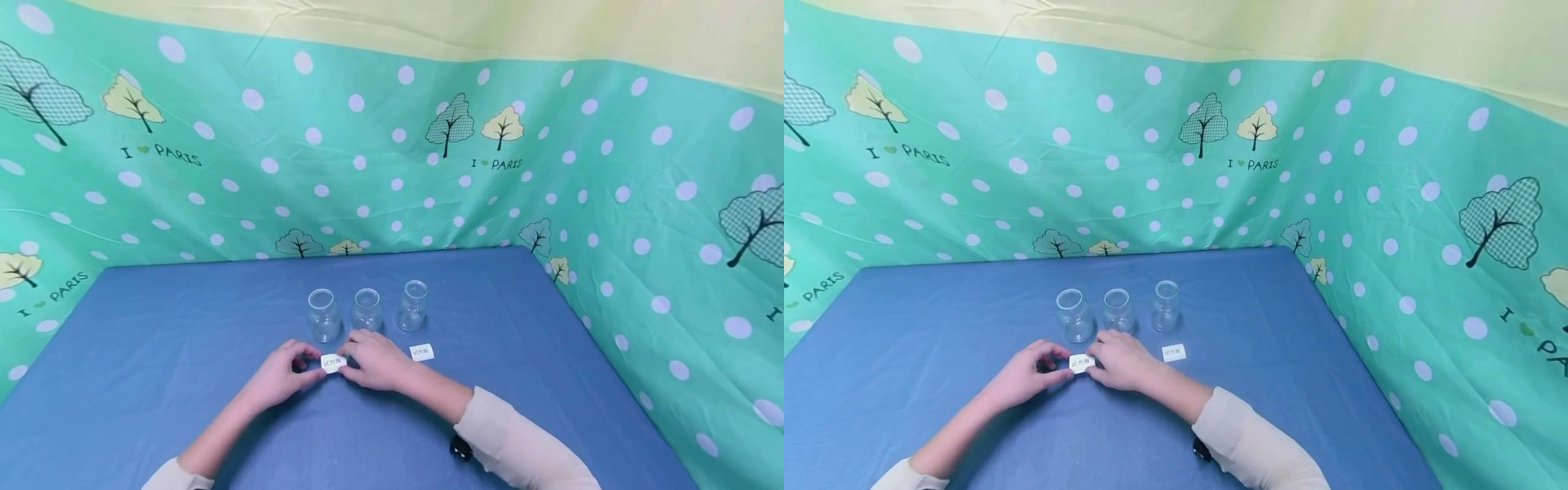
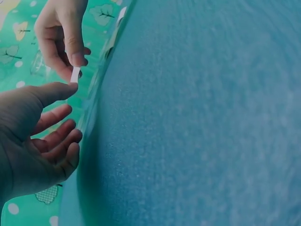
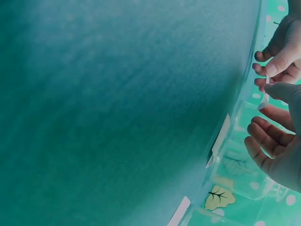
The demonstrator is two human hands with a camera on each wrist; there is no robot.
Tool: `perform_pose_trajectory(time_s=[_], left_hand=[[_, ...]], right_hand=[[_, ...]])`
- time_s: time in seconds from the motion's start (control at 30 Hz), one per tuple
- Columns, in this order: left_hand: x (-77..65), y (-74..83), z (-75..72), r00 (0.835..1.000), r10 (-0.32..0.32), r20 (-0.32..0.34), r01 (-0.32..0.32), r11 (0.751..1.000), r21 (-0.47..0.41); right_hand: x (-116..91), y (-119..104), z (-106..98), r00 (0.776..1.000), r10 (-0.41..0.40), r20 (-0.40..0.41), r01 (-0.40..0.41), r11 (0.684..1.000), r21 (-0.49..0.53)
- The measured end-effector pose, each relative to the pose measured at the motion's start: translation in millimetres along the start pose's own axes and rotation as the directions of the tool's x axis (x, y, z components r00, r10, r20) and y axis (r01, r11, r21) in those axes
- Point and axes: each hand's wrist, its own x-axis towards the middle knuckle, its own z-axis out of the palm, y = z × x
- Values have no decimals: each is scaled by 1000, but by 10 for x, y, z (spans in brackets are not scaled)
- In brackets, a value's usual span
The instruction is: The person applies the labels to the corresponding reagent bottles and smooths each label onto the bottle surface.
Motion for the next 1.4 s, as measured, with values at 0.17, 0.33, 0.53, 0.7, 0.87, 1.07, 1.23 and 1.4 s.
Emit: perform_pose_trajectory(time_s=[0.17,0.33,0.53,0.7,0.87,1.07,1.23,1.4], left_hand=[[-10,26,-18,997,-63,37,66,993,-95],[-11,28,-44,990,-95,103,115,972,-207],[-2,30,-84,980,-58,191,116,945,-306],[-7,32,-90,975,-14,224,93,932,-350],[-14,64,-91,971,19,239,76,921,-382],[-15,118,-84,972,4,234,90,918,-387],[2,138,-72,976,-17,218,107,908,-406],[22,148,-61,981,-43,191,121,900,-418]], right_hand=[[-38,-4,-57,1000,12,-8,-12,1000,15],[-66,0,-104,999,3,-37,-2,1000,23],[-79,15,-136,998,-2,-60,4,999,34],[-94,29,-157,997,-5,-74,9,999,42],[-109,36,-174,998,12,-60,-8,998,61],[-121,28,-187,998,29,-56,-24,996,84],[-148,36,-202,994,44,-97,-34,995,95],[-165,60,-215,985,39,-165,-22,994,103]])
